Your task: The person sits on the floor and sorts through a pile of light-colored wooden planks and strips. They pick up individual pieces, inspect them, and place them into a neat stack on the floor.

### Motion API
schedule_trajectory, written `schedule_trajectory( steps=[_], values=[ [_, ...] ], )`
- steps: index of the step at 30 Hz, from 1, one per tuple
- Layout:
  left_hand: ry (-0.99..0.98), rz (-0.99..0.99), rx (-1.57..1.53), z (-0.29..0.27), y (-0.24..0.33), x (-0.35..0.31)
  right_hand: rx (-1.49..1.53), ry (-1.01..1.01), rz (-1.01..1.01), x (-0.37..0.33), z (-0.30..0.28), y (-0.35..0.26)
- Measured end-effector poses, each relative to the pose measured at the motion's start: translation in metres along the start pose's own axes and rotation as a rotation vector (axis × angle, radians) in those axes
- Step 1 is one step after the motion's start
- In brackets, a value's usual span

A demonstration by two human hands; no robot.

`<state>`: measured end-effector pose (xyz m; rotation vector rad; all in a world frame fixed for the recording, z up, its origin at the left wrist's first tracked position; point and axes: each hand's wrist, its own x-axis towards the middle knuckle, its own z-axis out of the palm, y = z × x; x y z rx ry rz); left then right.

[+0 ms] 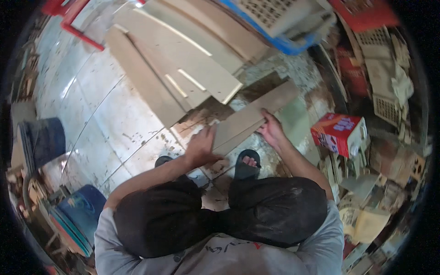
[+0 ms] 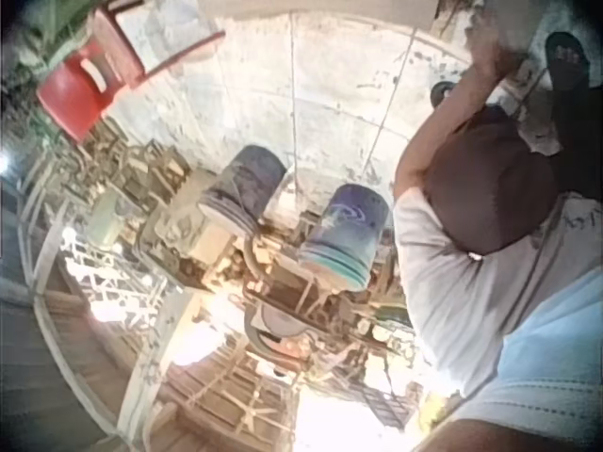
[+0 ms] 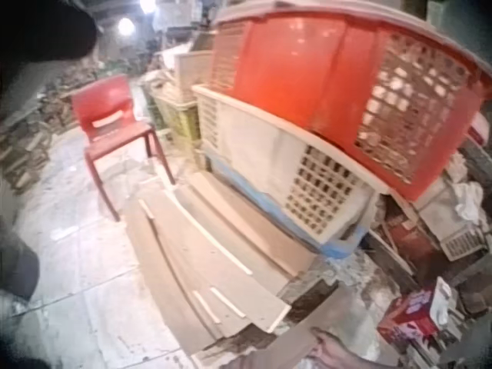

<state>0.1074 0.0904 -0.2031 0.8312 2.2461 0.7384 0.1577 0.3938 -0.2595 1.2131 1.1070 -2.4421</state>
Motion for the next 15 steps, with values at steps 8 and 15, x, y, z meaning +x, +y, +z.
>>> schedule_trajectory(
  steps=[8, 15],
  values=[
    [-0.036, 0.037, 0.122, 0.021, 0.009, 0.047, 0.273, -0.041, -0.099, 0.040, -0.040, -0.028],
    [0.203, 0.201, 0.230, 0.030, 0.002, 0.042, -0.284, 0.024, -0.172, 0.044, -0.079, -0.044]
  ],
)
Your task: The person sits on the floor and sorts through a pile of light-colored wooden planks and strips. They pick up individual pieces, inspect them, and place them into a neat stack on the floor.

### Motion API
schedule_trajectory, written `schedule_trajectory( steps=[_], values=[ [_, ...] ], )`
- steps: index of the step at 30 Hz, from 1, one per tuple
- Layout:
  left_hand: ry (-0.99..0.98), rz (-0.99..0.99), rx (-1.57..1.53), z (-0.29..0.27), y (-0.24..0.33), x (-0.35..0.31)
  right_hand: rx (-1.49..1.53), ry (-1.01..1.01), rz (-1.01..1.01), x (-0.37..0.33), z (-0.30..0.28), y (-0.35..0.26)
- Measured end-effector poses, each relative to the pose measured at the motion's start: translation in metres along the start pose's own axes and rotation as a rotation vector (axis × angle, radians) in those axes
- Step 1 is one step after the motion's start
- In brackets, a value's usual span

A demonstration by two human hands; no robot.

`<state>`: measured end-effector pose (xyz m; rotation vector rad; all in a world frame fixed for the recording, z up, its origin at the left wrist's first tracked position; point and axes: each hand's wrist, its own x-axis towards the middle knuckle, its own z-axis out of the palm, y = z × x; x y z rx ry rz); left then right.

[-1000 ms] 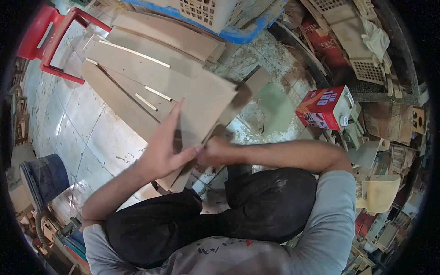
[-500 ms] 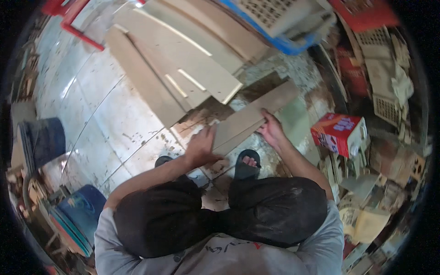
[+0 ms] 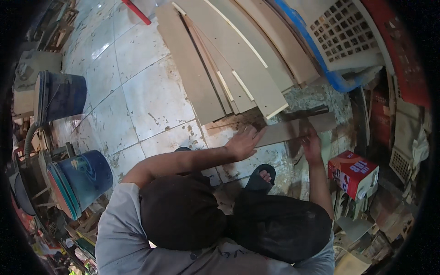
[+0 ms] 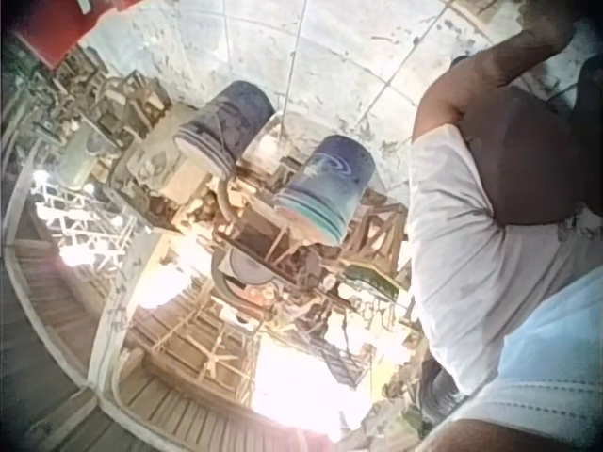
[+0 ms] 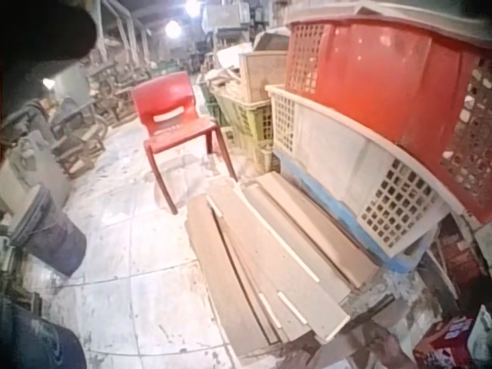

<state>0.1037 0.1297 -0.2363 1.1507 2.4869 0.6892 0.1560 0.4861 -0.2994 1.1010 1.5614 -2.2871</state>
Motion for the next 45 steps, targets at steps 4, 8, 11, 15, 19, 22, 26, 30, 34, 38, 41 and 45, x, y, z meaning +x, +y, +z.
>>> schedule_trajectory(
  steps=[4, 8, 11, 15, 19, 22, 26, 30, 34, 38, 41, 45],
  values=[
    [-0.029, 0.181, -0.333, -0.050, 0.003, -0.024, -0.140, 0.251, 0.050, -0.016, 0.011, -0.029],
    [0.114, 0.451, -0.171, -0.135, -0.029, -0.028, -0.164, 0.295, -0.096, -0.007, -0.017, -0.032],
    [0.073, 0.360, 0.082, -0.186, -0.059, -0.027, -0.340, 0.281, -0.704, 0.029, -0.070, -0.026],
    [-0.217, 0.231, 0.450, -0.206, -0.072, -0.043, -0.886, -0.092, -0.952, 0.015, -0.002, -0.051],
    [-0.321, 0.327, 0.633, -0.170, -0.117, -0.024, -1.505, -0.983, -0.598, -0.064, 0.142, -0.085],
    [-0.335, 0.361, 0.669, -0.193, -0.104, -0.020, -1.747, -1.343, -0.511, -0.112, 0.223, -0.084],
    [-0.244, 0.378, 0.611, -0.192, -0.119, -0.012, -1.687, -1.248, -0.515, -0.098, 0.247, -0.048],
    [-0.049, 0.397, 0.475, -0.175, -0.144, -0.028, -1.352, -1.281, -0.407, -0.093, 0.241, -0.015],
    [0.081, 0.384, 0.420, -0.176, -0.150, -0.037, -1.402, -1.294, -0.386, -0.087, 0.223, -0.003],
    [-0.038, 0.288, 0.435, -0.206, -0.133, -0.028, -1.391, -1.305, -0.343, -0.089, 0.210, -0.008],
    [-0.176, 0.235, 0.497, -0.217, -0.117, -0.018, -1.377, -1.213, -0.227, -0.093, 0.204, -0.007],
    [-0.079, 0.303, 0.608, -0.211, -0.118, -0.017, -1.344, -1.152, -0.336, -0.091, 0.195, 0.000]
  ],
)
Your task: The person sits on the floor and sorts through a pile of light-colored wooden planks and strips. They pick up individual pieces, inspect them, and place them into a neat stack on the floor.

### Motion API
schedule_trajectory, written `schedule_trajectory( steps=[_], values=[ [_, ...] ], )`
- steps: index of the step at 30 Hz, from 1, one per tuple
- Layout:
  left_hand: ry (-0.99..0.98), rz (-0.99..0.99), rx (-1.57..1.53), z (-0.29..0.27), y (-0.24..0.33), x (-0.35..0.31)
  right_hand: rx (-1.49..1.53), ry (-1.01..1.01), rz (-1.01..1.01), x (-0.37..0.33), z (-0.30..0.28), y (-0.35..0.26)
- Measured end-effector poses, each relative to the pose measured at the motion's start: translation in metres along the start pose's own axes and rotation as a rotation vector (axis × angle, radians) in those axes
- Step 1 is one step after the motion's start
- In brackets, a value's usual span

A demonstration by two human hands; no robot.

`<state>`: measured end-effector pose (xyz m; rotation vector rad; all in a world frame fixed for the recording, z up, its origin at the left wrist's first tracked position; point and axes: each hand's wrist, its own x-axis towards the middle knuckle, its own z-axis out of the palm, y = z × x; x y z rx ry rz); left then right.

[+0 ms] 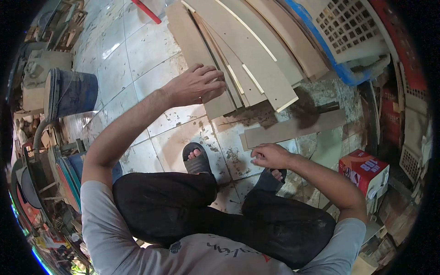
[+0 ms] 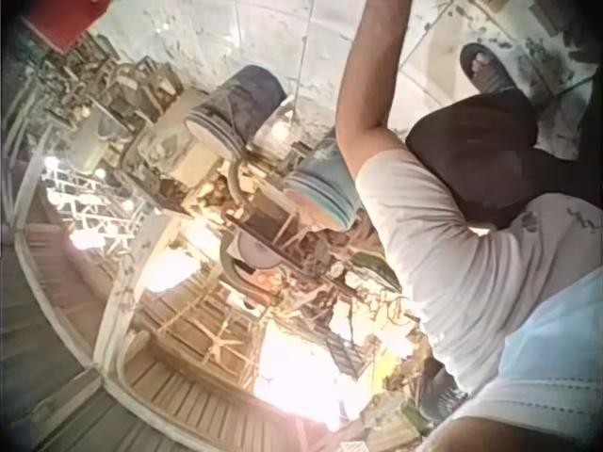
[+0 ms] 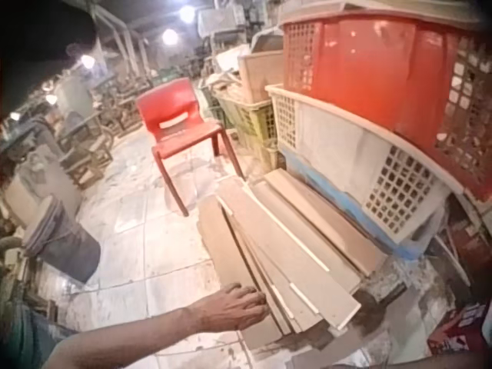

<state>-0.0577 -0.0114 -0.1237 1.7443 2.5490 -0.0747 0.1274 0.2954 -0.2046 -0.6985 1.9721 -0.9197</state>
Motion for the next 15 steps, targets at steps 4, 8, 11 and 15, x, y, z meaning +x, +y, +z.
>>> schedule_trajectory(
  steps=[4, 8, 11, 15],
  values=[
    [0.079, 0.021, 0.037, 0.005, -0.002, -0.003, -0.011, 0.048, -0.036, 0.004, 0.007, 0.008],
    [-0.016, -0.041, -0.004, 0.003, -0.002, -0.007, 0.000, 0.025, -0.009, 0.012, 0.004, 0.004],
    [-0.067, -0.032, 0.022, 0.000, -0.002, -0.006, -0.006, 0.038, -0.018, 0.015, 0.003, 0.006],
    [-0.114, -0.039, 0.021, -0.003, -0.003, -0.003, 0.016, 0.050, -0.017, 0.015, 0.001, 0.009]
  ],
)
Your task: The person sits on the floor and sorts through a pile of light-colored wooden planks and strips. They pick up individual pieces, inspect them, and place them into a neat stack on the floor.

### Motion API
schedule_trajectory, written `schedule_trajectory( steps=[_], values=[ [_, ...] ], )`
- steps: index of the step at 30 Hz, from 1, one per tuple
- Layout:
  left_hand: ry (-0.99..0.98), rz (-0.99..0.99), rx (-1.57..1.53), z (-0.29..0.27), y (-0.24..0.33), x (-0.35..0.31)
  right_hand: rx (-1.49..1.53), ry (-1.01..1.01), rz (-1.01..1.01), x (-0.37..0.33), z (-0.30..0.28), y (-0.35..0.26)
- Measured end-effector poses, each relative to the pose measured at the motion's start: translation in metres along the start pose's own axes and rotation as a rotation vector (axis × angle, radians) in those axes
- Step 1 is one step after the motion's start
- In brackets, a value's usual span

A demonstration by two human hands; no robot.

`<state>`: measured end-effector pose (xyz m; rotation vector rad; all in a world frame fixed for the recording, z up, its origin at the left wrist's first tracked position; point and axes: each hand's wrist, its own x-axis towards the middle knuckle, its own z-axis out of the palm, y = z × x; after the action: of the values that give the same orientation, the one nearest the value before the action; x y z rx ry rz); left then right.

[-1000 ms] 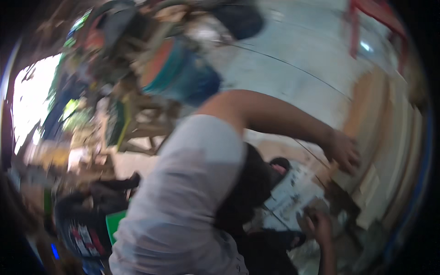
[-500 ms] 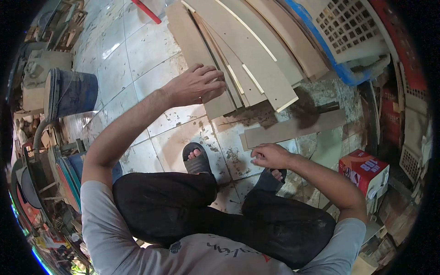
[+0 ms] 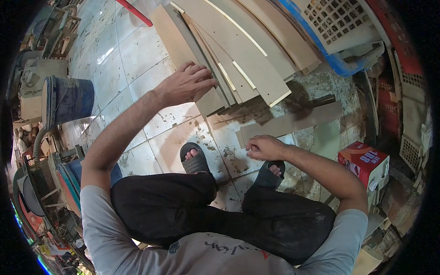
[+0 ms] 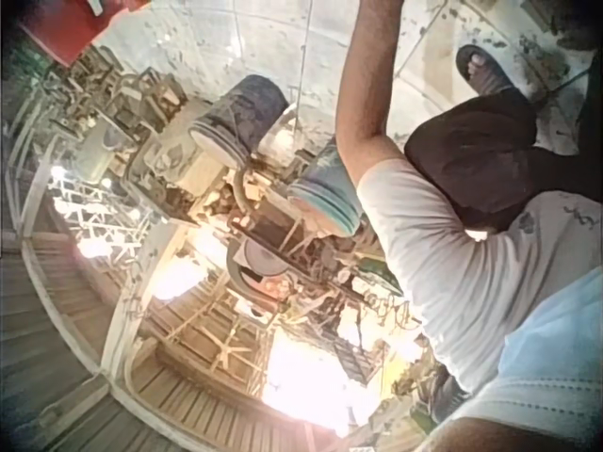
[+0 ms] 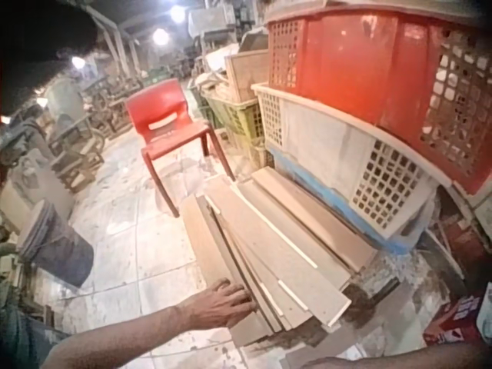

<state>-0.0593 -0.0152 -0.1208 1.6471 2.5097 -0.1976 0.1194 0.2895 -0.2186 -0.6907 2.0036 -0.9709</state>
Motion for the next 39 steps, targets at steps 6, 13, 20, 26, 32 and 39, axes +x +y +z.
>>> schedule_trajectory(
  steps=[6, 13, 20, 26, 32, 39],
  values=[
    [-0.007, -0.021, 0.011, -0.001, 0.001, 0.001, 0.011, 0.009, 0.025, -0.003, 0.000, 0.004],
    [0.114, 0.053, -0.018, 0.011, -0.002, 0.004, 0.031, 0.033, 0.015, -0.004, -0.001, 0.004],
    [0.292, 0.101, -0.102, -0.020, -0.007, -0.023, 0.168, 0.105, 0.016, 0.006, -0.014, -0.024],
    [0.531, -0.068, -0.432, -0.122, 0.026, -0.032, 0.364, 0.285, -0.096, 0.018, -0.042, -0.079],
    [0.377, -0.418, -0.907, -0.154, 0.081, -0.028, 0.796, 0.280, -0.191, 0.011, -0.052, -0.156],
    [-0.124, -0.606, -1.066, -0.117, 0.145, 0.035, 0.568, 0.600, 0.111, 0.002, 0.036, -0.149]
  ],
)
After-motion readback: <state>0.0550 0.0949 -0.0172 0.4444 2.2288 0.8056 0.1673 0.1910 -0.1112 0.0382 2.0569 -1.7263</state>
